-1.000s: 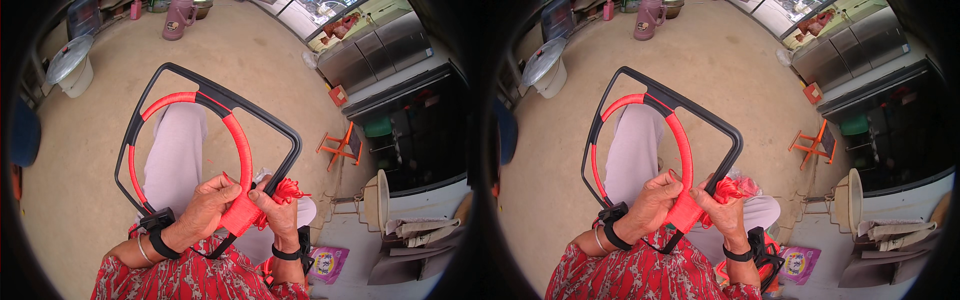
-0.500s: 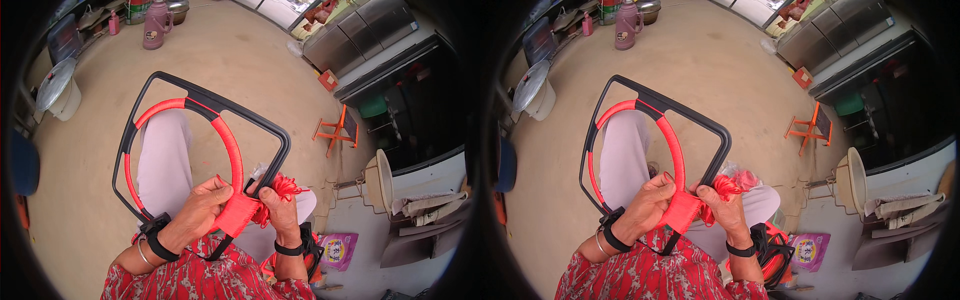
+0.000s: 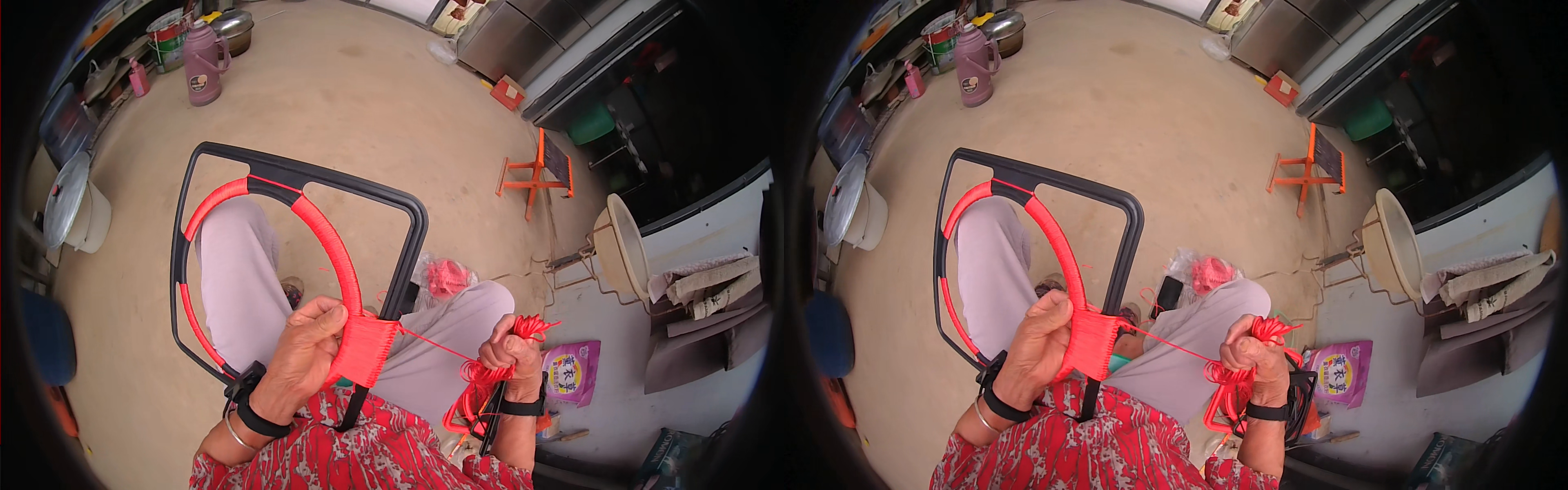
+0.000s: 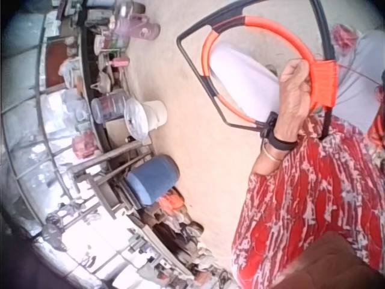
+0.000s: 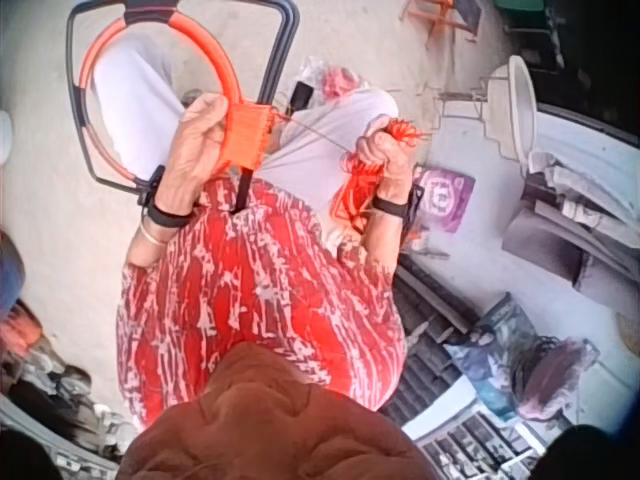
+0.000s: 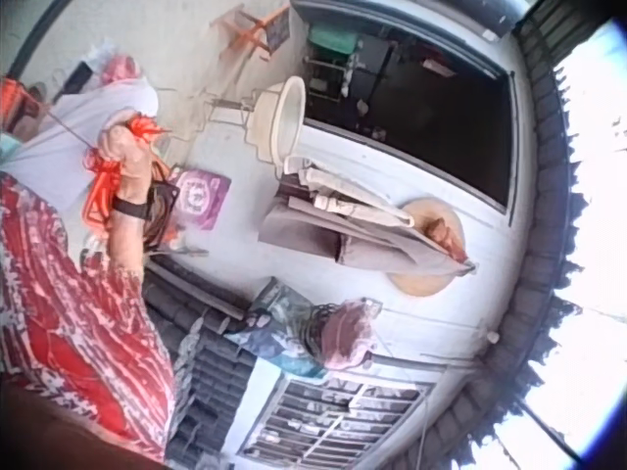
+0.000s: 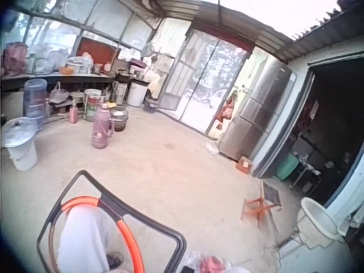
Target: Wrapping a red cord or string tightly around a black and red frame.
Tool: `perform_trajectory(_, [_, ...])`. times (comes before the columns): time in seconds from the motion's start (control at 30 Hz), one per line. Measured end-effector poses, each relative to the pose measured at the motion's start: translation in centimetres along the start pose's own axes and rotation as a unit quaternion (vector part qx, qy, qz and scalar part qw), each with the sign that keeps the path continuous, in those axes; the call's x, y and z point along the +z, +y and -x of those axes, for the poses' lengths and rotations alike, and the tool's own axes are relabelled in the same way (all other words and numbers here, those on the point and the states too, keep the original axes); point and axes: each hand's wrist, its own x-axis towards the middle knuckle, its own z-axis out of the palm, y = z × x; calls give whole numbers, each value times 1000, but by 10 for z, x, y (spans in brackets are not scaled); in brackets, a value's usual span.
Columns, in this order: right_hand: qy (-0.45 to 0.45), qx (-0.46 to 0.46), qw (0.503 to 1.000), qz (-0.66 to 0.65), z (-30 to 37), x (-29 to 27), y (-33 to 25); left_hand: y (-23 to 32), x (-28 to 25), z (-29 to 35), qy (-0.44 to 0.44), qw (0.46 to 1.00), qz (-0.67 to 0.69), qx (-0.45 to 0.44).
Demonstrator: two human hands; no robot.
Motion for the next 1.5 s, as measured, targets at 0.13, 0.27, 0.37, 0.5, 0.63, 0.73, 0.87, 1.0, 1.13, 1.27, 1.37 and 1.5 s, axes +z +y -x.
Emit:
perform_trajectory(0.13, [87, 128, 972, 176, 13, 13, -9, -4, -9, -3, -20, 1000, 8, -17])
perform_trajectory(0.27, [47, 188, 896, 400, 9, 25, -6, -7, -8, -4, -38, 999, 6, -37])
perform_trajectory(0.37, [25, 176, 860, 479, 9, 31, -8, -7, -9, -6, -51, 998, 12, -39])
perform_trajectory(0.5, [183, 107, 956, 204, 22, 31, -13, -7, -3, -5, -49, 998, 5, -38])
perform_trajectory(0.63, [126, 123, 974, 142, 29, 30, -14, -6, 1, -4, -36, 999, 11, -25])
perform_trajectory(0.73, [157, 71, 981, 89, 31, 31, -11, -7, -3, -2, -42, 999, 12, -23])
perform_trajectory(0.87, [136, 29, 989, 51, 29, 26, -10, -8, 0, -3, -28, 999, -13, -13])
perform_trajectory(1.0, [122, 11, 992, 4, 29, 26, -14, -10, 1, -3, -23, 999, -37, -1])
perform_trajectory(1.13, [113, -21, 993, 27, 24, 31, -19, -11, 2, -4, -22, 997, -72, -3])
perform_trajectory(1.27, [70, -70, 994, 44, 22, 38, -24, -12, 7, -4, -31, 994, -104, -12])
perform_trajectory(1.37, [47, -79, 995, 43, 22, 44, -27, -11, 9, -5, -37, 993, -104, -32])
perform_trajectory(1.5, [22, -122, 989, 75, 24, 48, -25, -14, 12, -3, -47, 989, -138, -6])
